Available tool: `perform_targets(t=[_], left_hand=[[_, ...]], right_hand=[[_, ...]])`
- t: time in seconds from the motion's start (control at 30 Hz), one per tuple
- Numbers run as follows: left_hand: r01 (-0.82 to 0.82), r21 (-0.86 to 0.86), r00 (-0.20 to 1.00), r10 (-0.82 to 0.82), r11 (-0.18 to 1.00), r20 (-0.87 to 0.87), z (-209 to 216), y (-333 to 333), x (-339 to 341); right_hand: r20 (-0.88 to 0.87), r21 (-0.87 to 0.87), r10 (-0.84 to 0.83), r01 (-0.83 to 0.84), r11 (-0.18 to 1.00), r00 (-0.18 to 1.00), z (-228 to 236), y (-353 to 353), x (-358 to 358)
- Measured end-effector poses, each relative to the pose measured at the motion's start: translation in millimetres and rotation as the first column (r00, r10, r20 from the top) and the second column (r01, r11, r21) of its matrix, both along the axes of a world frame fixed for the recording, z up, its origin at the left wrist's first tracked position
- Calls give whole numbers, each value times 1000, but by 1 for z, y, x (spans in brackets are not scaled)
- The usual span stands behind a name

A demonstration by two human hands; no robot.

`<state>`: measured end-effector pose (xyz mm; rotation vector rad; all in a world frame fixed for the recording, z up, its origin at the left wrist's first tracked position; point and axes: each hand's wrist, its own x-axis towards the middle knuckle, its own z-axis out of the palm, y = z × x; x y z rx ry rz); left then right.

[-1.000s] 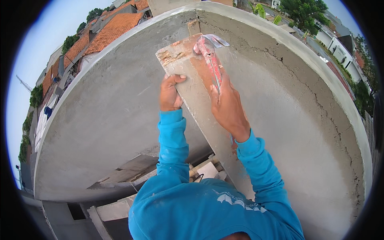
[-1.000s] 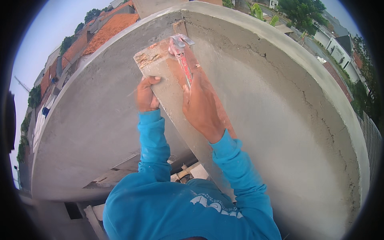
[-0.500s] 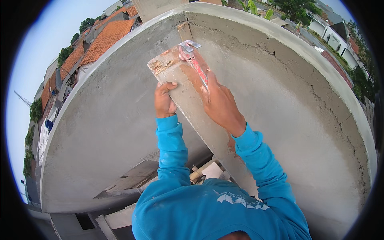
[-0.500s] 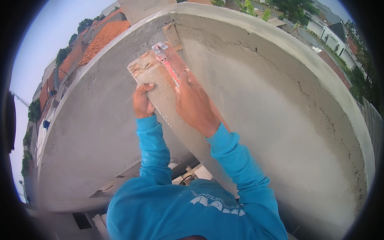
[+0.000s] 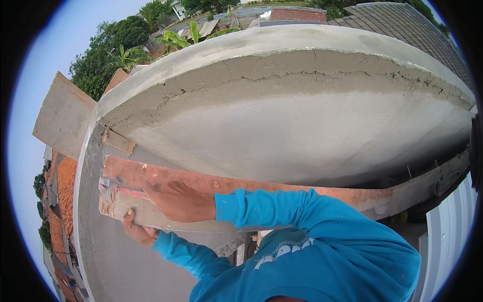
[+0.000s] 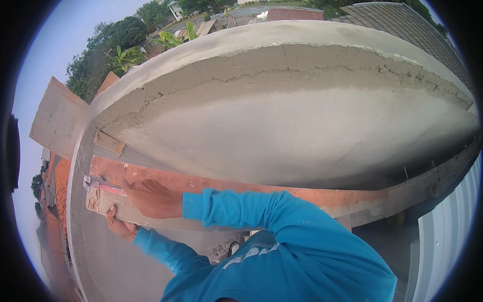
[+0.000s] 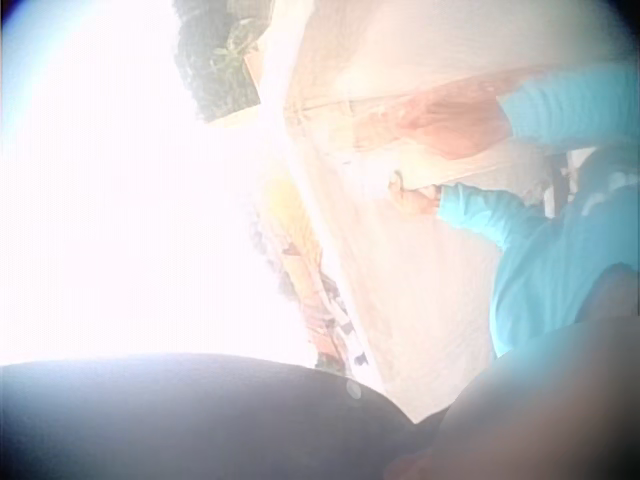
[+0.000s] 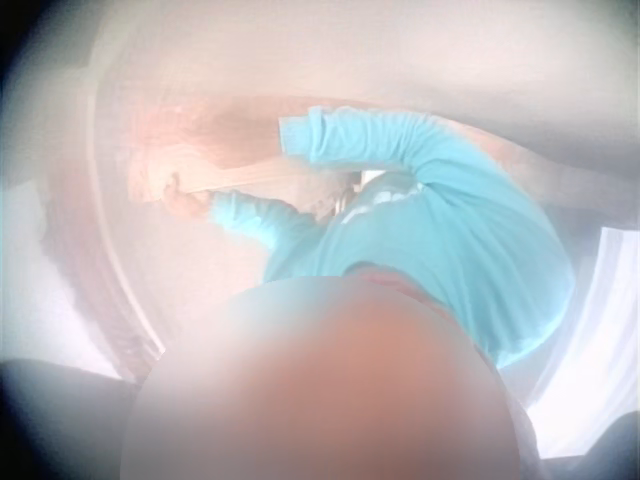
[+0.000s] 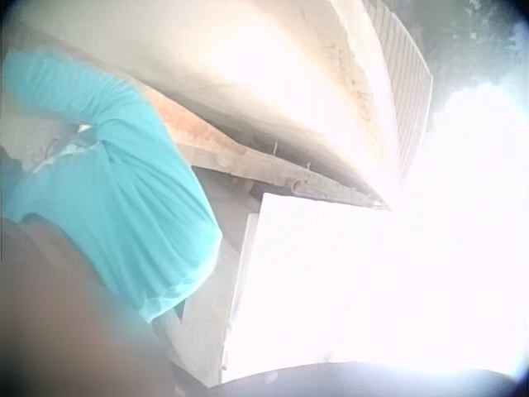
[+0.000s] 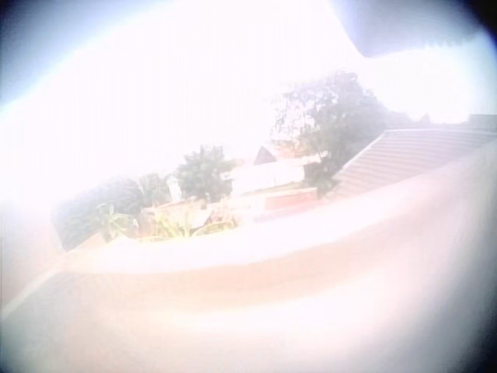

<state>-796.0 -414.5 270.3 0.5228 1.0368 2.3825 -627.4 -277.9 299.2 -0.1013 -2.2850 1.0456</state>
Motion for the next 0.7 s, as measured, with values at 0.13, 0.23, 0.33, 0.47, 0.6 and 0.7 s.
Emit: perform_targets(t=[0.13,0.23,0.33,0.47,0.6,0.7], left_hand=[[-254,-97,957,236,962,-167,-15,7,-12],[-15,-75,997,10,997,-77,-14,-7,-13],[-77,-116,995,70,990,-66,-19,-4,-21],[-157,-88,987,153,984,-49,-17,-10,-20],[-190,-119,981,184,975,-57,-4,13,-8],[-135,-110,991,136,985,5,-2,24,-10]], right_hand=[[-133,-69,-62,53,996,989,-11,6,-2],[-111,-175,-57,37,984,992,-14,5,21],[-139,-193,-148,119,974,979,-31,15,47],[295,-504,-37,189,843,955,-9,29,134],[240,-306,-407,466,830,882,-87,46,202],[300,-306,-627,695,650,719,-147,41,259]])
